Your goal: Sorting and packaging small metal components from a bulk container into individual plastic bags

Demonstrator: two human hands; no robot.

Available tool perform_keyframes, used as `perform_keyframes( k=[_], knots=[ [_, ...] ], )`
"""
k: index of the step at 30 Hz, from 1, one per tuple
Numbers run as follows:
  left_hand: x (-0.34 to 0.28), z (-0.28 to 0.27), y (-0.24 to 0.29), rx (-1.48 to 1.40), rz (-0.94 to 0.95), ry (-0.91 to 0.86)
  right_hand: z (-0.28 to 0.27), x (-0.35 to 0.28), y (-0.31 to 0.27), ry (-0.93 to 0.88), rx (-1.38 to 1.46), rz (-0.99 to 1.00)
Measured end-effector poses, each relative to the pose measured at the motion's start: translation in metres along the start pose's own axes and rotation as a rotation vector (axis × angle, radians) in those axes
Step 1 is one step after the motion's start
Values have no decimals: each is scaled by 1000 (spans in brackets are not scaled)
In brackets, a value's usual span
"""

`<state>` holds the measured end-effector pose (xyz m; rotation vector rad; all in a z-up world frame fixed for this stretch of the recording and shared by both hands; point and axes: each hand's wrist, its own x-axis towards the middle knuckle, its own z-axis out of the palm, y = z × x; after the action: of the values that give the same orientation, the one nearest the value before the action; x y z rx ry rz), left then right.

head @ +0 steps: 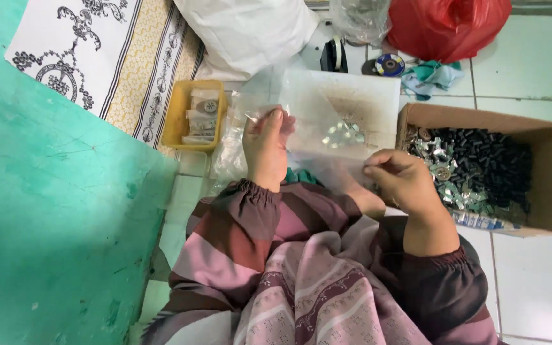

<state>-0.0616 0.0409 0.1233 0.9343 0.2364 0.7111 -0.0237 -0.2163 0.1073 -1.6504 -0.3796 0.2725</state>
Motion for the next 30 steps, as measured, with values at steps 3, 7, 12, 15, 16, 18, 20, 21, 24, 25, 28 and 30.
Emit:
perform_keyframes(
  k=[3, 7, 12, 15, 16, 18, 20, 21, 24, 25, 28, 30],
  knots=[
    [38, 13, -12, -54, 79, 111, 7, 48, 0, 171, 288, -50],
    [59, 9, -34, -18, 47, 218, 22, 72, 46, 326, 465, -49],
    [67, -44, -89, 185, -63, 236, 21, 78, 83, 322, 282, 54],
    [70, -39, -88, 415, -38, 238, 21, 90, 79, 359, 244, 68],
    [76, -33, -86, 566, 46, 256, 21, 99, 78, 380, 264, 47],
    [68, -18, -81, 807, 308, 139, 17, 102, 93, 351, 266, 49],
    [60, -4, -81, 1032, 574, -3, 19, 103, 102, 330, 270, 50],
    [54, 2, -83, 963, 649, -202, 22, 103, 103, 309, 243, 43],
    [28, 26, -82, 954, 660, -507, 25, 100, 109, 253, 185, 63],
    [18, 35, -79, 1017, 613, -611, 25, 97, 109, 216, 155, 76],
    [2, 33, -92, 1171, 572, -630, 37, 90, 101, 163, 213, 131],
    [1, 30, -91, 1150, 515, -620, 43, 89, 100, 153, 240, 142]
  ],
)
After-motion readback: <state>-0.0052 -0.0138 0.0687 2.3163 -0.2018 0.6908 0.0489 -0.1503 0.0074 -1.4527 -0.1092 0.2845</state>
